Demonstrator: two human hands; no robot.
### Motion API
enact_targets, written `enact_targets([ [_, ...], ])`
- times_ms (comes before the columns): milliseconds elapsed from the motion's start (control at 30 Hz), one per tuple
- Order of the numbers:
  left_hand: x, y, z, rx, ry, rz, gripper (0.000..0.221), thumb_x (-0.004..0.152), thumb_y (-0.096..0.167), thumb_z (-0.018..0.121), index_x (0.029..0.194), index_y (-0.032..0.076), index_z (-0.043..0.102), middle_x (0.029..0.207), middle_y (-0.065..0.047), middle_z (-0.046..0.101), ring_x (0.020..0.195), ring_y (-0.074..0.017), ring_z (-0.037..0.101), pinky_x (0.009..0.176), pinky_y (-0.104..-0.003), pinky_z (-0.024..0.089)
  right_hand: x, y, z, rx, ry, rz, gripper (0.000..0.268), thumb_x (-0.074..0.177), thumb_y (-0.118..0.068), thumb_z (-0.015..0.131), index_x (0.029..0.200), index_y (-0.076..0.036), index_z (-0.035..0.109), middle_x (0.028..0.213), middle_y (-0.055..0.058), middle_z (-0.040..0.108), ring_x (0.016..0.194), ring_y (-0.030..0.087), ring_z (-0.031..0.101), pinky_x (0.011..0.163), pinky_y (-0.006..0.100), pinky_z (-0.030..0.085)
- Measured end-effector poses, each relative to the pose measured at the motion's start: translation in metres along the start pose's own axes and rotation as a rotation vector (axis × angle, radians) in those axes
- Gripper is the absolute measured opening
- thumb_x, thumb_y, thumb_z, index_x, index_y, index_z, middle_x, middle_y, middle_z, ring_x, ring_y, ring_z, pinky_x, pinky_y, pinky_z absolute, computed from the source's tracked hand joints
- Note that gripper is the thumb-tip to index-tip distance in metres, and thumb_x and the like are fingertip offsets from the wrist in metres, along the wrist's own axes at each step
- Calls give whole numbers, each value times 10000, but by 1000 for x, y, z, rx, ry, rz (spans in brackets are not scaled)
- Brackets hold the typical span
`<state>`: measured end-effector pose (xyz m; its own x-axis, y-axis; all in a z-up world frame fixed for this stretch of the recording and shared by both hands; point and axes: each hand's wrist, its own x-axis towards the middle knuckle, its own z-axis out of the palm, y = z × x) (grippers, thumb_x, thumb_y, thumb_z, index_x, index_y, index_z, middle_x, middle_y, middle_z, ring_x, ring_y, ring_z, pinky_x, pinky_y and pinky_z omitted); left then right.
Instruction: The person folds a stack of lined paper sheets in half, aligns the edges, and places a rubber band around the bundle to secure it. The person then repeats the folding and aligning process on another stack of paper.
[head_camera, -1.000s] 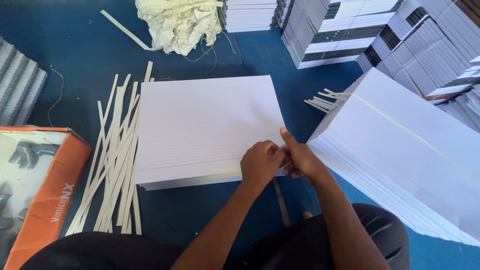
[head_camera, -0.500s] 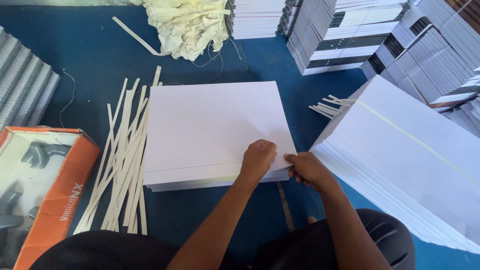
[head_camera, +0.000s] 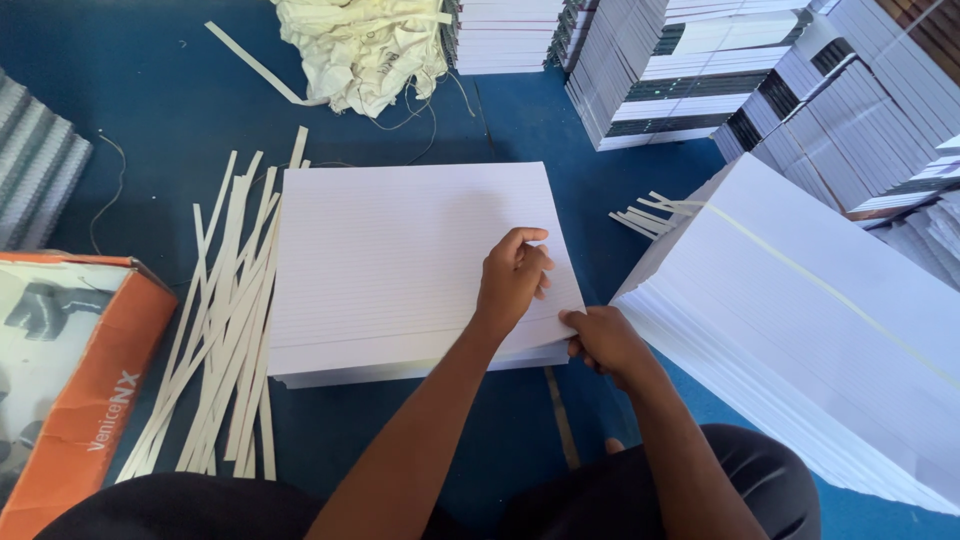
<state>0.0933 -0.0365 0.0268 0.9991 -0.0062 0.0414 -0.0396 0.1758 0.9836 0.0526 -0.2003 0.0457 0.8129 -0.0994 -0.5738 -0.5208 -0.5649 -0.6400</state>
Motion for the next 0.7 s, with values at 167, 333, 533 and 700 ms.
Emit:
enact_targets([
  [167,-7,-8,-3,89,46,1,236,964,74,534,1133,1,681,806,-79,697,628,-124,665,531,-267,555,-6,-7,-1,123,7,18,385,963,-361,596,717,-67,625,534,25,571,385,103,418,364,270,290],
  [333,-3,-11,-3,86,43,-12,236,963,80,535,1142,3,668,831,-86,696,643,-122,671,558,-267,575,-17,-10,-2,397,-67,131,422,972,-420,616,713,-87,587,532,3,539,385,80,378,364,248,263],
  [533,4,-12,-2,81,47,-80,286,948,82,540,1196,-27,633,901,-118,708,742,-164,733,638,-289,637,-17,-7,-3,217,-46,198,453,996,-460,558,765,-77,632,537,12,553,383,93,407,381,258,274],
  [700,10,-10,-3,94,61,-157,452,941,100,558,1369,-23,479,1024,-153,692,857,-211,761,690,-295,651,-10,-3,-2,86,-42,160,463,1008,-426,532,812,-31,674,537,29,579,376,111,418,379,271,278],
])
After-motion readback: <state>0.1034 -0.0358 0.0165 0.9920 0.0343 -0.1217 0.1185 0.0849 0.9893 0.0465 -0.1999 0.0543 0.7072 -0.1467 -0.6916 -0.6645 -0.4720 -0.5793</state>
